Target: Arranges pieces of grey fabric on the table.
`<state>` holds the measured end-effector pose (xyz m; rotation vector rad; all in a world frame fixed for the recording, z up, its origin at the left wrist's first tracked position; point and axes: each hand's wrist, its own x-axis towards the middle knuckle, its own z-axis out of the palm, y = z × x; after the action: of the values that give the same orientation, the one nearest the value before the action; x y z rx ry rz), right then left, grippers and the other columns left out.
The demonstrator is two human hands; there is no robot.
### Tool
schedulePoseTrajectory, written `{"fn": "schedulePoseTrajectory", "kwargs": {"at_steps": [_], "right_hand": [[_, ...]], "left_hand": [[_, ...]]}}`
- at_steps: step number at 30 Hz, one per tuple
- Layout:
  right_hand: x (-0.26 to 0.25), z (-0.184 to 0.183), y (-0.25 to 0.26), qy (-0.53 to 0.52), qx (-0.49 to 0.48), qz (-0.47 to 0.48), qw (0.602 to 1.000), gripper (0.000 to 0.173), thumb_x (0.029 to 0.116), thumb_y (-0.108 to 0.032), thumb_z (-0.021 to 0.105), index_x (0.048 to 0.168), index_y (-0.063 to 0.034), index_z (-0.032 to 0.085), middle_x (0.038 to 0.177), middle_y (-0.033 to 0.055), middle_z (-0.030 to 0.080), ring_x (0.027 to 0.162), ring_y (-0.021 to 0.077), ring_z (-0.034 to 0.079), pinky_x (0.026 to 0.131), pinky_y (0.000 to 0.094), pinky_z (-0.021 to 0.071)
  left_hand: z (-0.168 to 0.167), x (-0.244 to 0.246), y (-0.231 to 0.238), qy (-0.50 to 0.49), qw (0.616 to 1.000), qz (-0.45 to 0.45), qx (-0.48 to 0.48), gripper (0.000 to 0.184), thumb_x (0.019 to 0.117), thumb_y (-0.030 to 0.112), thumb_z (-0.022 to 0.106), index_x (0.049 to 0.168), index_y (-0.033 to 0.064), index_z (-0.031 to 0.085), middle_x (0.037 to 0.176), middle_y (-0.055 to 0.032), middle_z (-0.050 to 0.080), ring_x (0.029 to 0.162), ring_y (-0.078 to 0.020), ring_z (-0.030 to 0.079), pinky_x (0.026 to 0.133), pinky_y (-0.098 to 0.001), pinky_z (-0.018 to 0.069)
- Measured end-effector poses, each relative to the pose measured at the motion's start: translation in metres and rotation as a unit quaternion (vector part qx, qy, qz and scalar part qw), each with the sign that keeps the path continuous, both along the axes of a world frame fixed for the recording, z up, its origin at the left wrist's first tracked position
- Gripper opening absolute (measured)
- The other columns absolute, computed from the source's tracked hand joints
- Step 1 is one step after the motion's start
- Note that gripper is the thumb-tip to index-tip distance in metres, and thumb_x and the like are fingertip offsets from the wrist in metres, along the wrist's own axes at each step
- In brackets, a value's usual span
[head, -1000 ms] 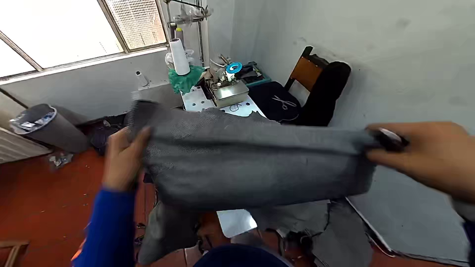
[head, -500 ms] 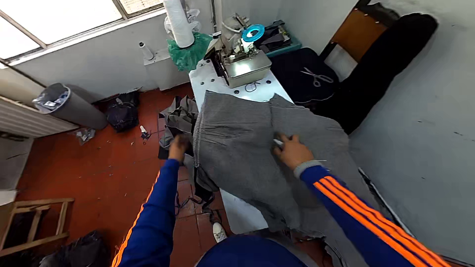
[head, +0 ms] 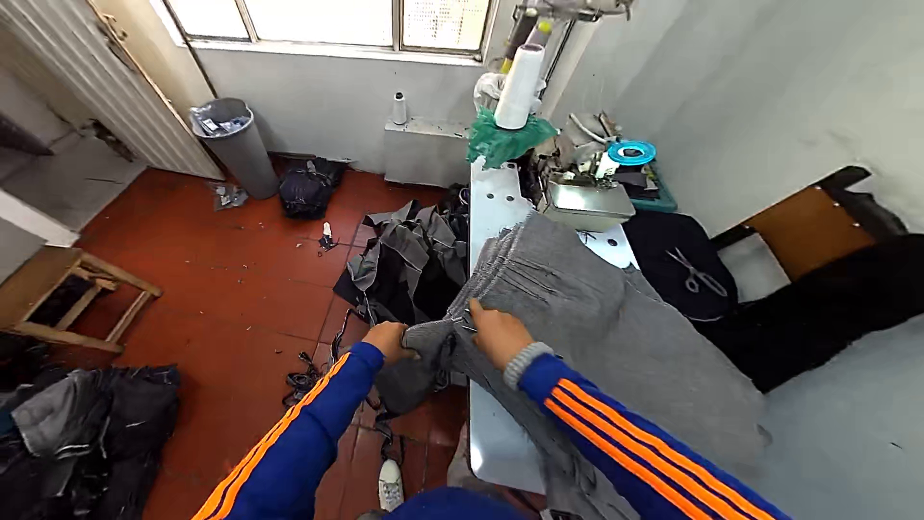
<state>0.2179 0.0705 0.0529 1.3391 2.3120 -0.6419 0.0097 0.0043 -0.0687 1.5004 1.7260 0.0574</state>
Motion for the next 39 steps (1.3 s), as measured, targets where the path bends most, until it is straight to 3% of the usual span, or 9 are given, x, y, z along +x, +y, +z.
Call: {"fn": "schedulePoseTrajectory", "kwargs": {"at_steps": [8, 11, 15, 18, 21, 25, 29, 33, 39], "right_hand": [[0.000, 0.016, 0.002, 0.188, 0.007, 0.003, 0.982, 0.032, 0.1096, -0.023, 0.049, 0.128, -0.0001, 0.062, 0.102, 0.0261, 0.069, 0.095, 0.0422, 0.069, 0.086, 0.0597, 0.0533], [0.024, 0.033, -0.014, 0.379, -0.149, 0.047, 0.912, 0.045, 0.0938, -0.019, 0.072, 0.135, -0.0054, 0.059, 0.096, 0.0094, 0.065, 0.077, 0.0178, 0.060, 0.070, 0.0388, 0.0517], [0.006, -0.009, -0.081, 0.393, -0.200, 0.057, 0.896, 0.076, 0.0669, -0.016, 0.094, 0.133, 0.0030, 0.061, 0.117, 0.0226, 0.069, 0.110, 0.0340, 0.067, 0.100, 0.0556, 0.0520], [-0.001, -0.042, -0.122, 0.403, -0.149, -0.014, 0.903, 0.028, 0.0776, -0.005, 0.080, 0.103, 0.0045, 0.072, 0.098, 0.0226, 0.072, 0.096, 0.0364, 0.069, 0.089, 0.0585, 0.0531], [0.066, -0.001, -0.120, 0.489, -0.031, -0.091, 0.867, 0.016, 0.0782, -0.001, 0.074, 0.094, -0.0008, 0.075, 0.088, 0.0142, 0.073, 0.085, 0.0275, 0.071, 0.079, 0.0529, 0.0564], [0.230, 0.102, -0.108, 0.514, 0.181, -0.138, 0.827, 0.015, 0.0785, -0.013, 0.071, 0.092, -0.0191, 0.071, 0.080, -0.0095, 0.067, 0.068, -0.0007, 0.062, 0.058, 0.0230, 0.0544], [0.314, 0.202, -0.077, 0.338, 0.319, -0.264, 0.845, 0.010, 0.0796, 0.012, 0.059, 0.089, 0.0086, 0.062, 0.075, 0.0114, 0.063, 0.066, 0.0155, 0.060, 0.063, 0.0360, 0.0510], [0.358, 0.126, 0.053, 0.152, 0.387, -0.358, 0.836, 0.020, 0.0894, -0.002, 0.073, 0.105, 0.0092, 0.066, 0.094, 0.0403, 0.062, 0.086, 0.0625, 0.060, 0.069, 0.0804, 0.0427], [0.276, -0.018, 0.071, 0.166, 0.223, -0.335, 0.900, 0.080, 0.0910, -0.041, 0.077, 0.154, -0.0058, 0.042, 0.136, 0.0406, 0.050, 0.094, 0.0595, 0.064, 0.076, 0.0743, 0.0515]], "left_hand": [[0.139, -0.010, -0.060, -0.035, 0.991, -0.061, 0.117, 0.036, 0.1020, 0.028, 0.064, 0.109, -0.0056, 0.072, 0.098, -0.0244, 0.071, 0.096, -0.0366, 0.069, 0.093, -0.0563, 0.0512], [0.212, -0.033, -0.095, -0.116, 0.952, -0.085, 0.271, 0.023, 0.0946, 0.021, 0.072, 0.084, 0.0001, 0.072, 0.068, -0.0048, 0.065, 0.062, -0.0097, 0.060, 0.062, -0.0318, 0.0511], [0.306, -0.057, -0.135, -0.209, 0.843, -0.108, 0.483, 0.007, 0.0917, 0.029, 0.073, 0.090, 0.0229, 0.075, 0.079, 0.0164, 0.070, 0.070, 0.0088, 0.063, 0.063, -0.0106, 0.0540], [0.335, -0.080, -0.156, -0.187, 0.796, 0.039, 0.574, 0.009, 0.0937, 0.027, 0.071, 0.101, 0.0302, 0.075, 0.092, 0.0196, 0.075, 0.081, 0.0075, 0.069, 0.074, -0.0130, 0.0585], [0.355, -0.041, -0.158, -0.181, 0.724, 0.313, 0.587, 0.014, 0.0957, -0.011, 0.043, 0.101, -0.0010, 0.051, 0.079, 0.0111, 0.060, 0.072, 0.0102, 0.060, 0.072, -0.0095, 0.0535], [0.310, -0.072, -0.135, -0.200, 0.771, 0.139, 0.588, 0.025, 0.0987, 0.009, 0.053, 0.090, 0.0274, 0.067, 0.082, 0.0248, 0.070, 0.077, 0.0122, 0.064, 0.071, -0.0103, 0.0539], [0.261, 0.018, -0.016, -0.233, 0.801, 0.140, 0.533, 0.017, 0.0982, 0.012, 0.060, 0.085, 0.0187, 0.068, 0.073, 0.0152, 0.067, 0.064, 0.0054, 0.063, 0.060, -0.0184, 0.0569], [0.169, 0.116, 0.136, -0.128, 0.914, 0.113, 0.367, 0.031, 0.1034, 0.024, 0.061, 0.107, -0.0052, 0.072, 0.098, -0.0231, 0.073, 0.095, -0.0353, 0.071, 0.090, -0.0580, 0.0550], [0.082, 0.133, 0.198, -0.083, 0.939, 0.151, 0.298, 0.032, 0.1039, 0.021, 0.061, 0.117, -0.0078, 0.067, 0.117, -0.0281, 0.065, 0.111, -0.0413, 0.062, 0.101, -0.0577, 0.0470]]}}
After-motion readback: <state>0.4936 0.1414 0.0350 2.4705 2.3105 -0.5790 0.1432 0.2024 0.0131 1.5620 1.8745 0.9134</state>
